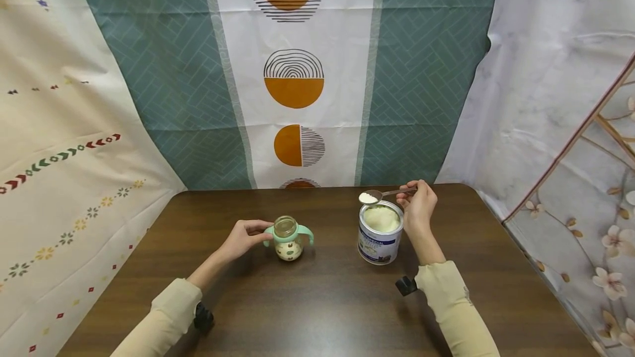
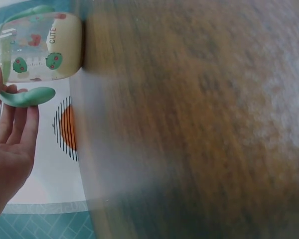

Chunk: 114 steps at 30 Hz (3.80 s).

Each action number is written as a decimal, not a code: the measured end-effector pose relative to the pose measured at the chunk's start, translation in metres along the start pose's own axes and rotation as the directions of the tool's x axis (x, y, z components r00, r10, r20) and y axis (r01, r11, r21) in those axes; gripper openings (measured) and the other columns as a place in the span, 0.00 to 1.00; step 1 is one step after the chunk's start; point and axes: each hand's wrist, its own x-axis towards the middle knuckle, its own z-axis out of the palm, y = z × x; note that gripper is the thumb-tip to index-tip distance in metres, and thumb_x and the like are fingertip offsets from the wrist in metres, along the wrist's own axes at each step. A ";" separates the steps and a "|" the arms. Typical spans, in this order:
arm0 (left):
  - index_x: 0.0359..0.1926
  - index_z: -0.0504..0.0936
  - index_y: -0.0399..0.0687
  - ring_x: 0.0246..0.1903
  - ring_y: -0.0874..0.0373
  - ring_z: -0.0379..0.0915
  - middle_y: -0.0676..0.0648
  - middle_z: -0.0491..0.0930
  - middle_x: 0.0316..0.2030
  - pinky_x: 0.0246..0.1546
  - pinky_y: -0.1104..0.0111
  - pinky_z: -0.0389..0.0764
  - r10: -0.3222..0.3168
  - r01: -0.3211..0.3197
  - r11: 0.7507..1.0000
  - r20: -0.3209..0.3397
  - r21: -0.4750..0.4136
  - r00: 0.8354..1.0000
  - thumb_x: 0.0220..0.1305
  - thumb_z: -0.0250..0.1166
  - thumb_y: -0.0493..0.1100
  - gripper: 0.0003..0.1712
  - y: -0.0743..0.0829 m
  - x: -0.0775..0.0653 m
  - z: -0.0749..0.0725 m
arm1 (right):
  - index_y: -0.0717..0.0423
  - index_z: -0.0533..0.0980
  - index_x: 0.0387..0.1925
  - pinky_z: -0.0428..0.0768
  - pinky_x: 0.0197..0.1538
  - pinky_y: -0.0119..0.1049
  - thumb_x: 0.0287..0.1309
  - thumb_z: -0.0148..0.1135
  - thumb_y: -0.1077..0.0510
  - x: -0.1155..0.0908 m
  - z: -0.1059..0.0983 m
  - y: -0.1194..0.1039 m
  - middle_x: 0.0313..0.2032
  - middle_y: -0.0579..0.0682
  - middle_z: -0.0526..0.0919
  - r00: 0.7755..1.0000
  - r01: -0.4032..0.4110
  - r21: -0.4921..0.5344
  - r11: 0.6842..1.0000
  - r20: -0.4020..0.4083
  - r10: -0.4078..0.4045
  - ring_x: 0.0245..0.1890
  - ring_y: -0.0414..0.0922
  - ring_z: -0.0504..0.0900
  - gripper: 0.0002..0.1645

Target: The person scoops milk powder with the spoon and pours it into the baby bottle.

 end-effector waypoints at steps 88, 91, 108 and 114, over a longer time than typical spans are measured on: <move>0.50 0.83 0.35 0.38 0.63 0.79 0.35 0.84 0.43 0.39 0.72 0.80 0.012 -0.010 0.999 0.032 -0.042 0.999 0.59 0.68 0.36 0.17 -0.023 0.007 0.000 | 0.58 0.69 0.27 0.77 0.23 0.23 0.71 0.33 0.63 -0.046 0.063 0.064 0.25 0.48 0.79 0.952 0.003 -0.124 0.992 0.305 0.036 0.17 0.36 0.77 0.19; 0.49 0.83 0.34 0.38 0.63 0.80 0.35 0.84 0.44 0.40 0.72 0.81 0.005 -0.003 0.999 0.037 -0.038 0.999 0.59 0.69 0.36 0.17 -0.009 0.006 -0.003 | 0.58 0.70 0.27 0.76 0.22 0.23 0.70 0.33 0.64 -0.047 0.066 0.066 0.24 0.48 0.79 0.950 0.004 -0.117 0.993 0.312 0.033 0.16 0.35 0.77 0.19; 0.50 0.84 0.40 0.42 0.63 0.80 0.39 0.85 0.47 0.42 0.73 0.80 -0.001 0.002 1.000 0.019 -0.026 1.000 0.59 0.69 0.42 0.19 -0.031 0.009 0.000 | 0.60 0.68 0.28 0.75 0.22 0.24 0.73 0.35 0.62 -0.053 0.074 0.079 0.24 0.50 0.79 0.950 -0.059 -0.163 0.985 0.295 0.105 0.16 0.37 0.76 0.18; 0.50 0.84 0.39 0.41 0.65 0.80 0.39 0.85 0.47 0.42 0.73 0.80 0.007 -0.007 1.000 0.009 -0.019 1.000 0.59 0.69 0.42 0.19 -0.031 0.009 0.000 | 0.61 0.68 0.29 0.76 0.23 0.24 0.74 0.36 0.61 -0.056 0.077 0.084 0.24 0.49 0.79 0.944 -0.045 -0.194 0.980 0.314 0.105 0.16 0.37 0.76 0.17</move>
